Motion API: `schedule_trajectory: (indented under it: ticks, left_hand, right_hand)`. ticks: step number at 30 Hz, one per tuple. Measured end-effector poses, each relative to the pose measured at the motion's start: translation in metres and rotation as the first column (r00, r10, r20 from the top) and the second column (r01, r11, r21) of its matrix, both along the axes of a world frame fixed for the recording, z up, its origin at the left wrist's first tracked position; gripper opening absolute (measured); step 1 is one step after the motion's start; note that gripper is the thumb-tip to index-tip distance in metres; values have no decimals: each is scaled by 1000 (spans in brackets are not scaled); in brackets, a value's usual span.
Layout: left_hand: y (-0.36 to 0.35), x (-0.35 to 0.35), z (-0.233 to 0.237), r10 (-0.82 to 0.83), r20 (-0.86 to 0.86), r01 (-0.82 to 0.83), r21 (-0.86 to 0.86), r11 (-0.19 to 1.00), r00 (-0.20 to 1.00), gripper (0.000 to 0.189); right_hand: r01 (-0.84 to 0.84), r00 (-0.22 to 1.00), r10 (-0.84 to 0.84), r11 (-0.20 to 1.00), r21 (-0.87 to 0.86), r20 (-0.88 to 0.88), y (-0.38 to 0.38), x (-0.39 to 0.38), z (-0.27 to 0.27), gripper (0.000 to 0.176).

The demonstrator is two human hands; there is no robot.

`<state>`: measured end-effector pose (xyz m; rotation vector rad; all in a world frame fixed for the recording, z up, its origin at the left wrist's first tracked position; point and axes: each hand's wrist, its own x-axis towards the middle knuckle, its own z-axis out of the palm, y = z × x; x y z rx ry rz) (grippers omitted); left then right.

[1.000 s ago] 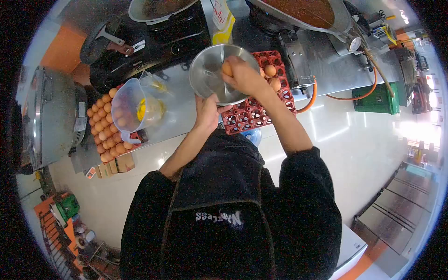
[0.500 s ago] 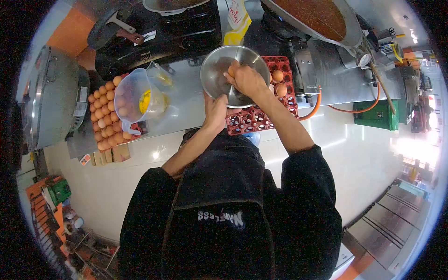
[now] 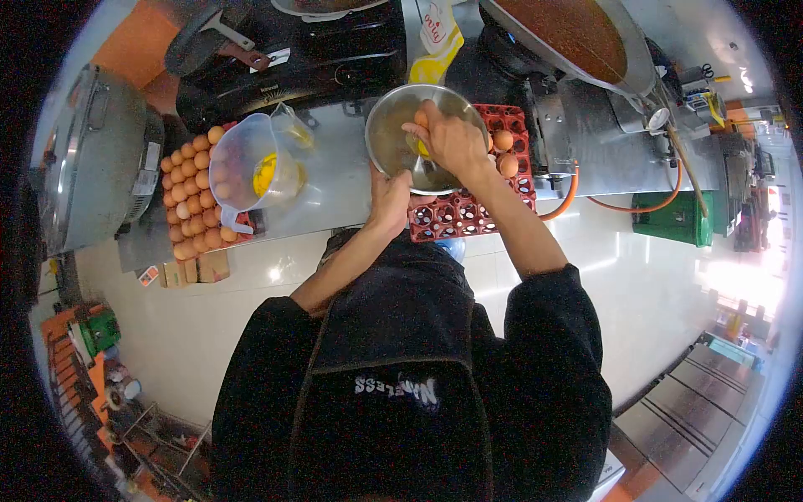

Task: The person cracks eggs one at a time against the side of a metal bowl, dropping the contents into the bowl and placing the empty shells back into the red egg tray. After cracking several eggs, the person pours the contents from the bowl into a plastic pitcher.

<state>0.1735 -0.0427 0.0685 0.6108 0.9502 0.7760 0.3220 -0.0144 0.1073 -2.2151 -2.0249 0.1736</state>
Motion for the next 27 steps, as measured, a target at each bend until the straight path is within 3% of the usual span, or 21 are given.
schedule_trajectory:
  ticks: [2,6,8,9,12,13,16,17,19,20,21,23,24,27]
  left_hand:
    - [0,-2,-3,10,-2,-10,-6,1000,1000,78]
    - [0,-7,-1,9,26,-10,38,999,1000,76]
    - [1,-8,1,7,44,-8,31,999,999,75]
    - [2,-9,2,19,32,-20,30,999,999,75]
    - [3,-14,3,29,36,-30,27,999,999,75]
    - [6,-16,4,35,55,-36,31,999,998,75]
    - [10,-25,2,35,27,-35,33,999,999,72]
    - [9,-31,0,25,17,-26,26,999,1000,72]
    - [17,-35,6,19,63,-21,25,999,998,68]
    - [16,-40,12,78,35,-79,29,996,996,65]
    - [22,-46,19,78,42,-79,33,996,996,65]
    - [28,-68,28,53,45,-55,45,998,998,66]
    - [28,-76,33,101,0,-100,39,994,995,57]
    - [38,-108,53,103,-29,-101,41,994,994,51]
  right_hand:
    - [-64,997,52,970,234,58,-1,6,7,56]
    - [-2,1000,-2,969,248,14,-7,-2,86,55]
    - [26,994,22,901,434,-105,-11,-2,104,52]
    - [29,994,19,900,434,-105,-10,0,94,52]
    - [-88,996,87,993,72,12,-11,4,42,48]
    - [-85,996,84,993,76,13,-13,5,39,48]
    - [206,903,-38,912,354,-428,-12,2,43,53]
    - [218,898,-50,913,345,-437,-12,4,38,53]
    - [34,882,34,990,137,-470,-5,25,27,49]
    - [165,727,-43,980,114,-686,-3,35,19,42]
    - [165,732,-40,979,119,-681,-3,43,30,42]
    - [402,218,-158,914,-59,-963,-14,57,52,35]
    - [326,116,-64,945,-23,-991,-20,74,46,33]
    - [315,194,-84,949,-19,-977,-37,89,24,37]
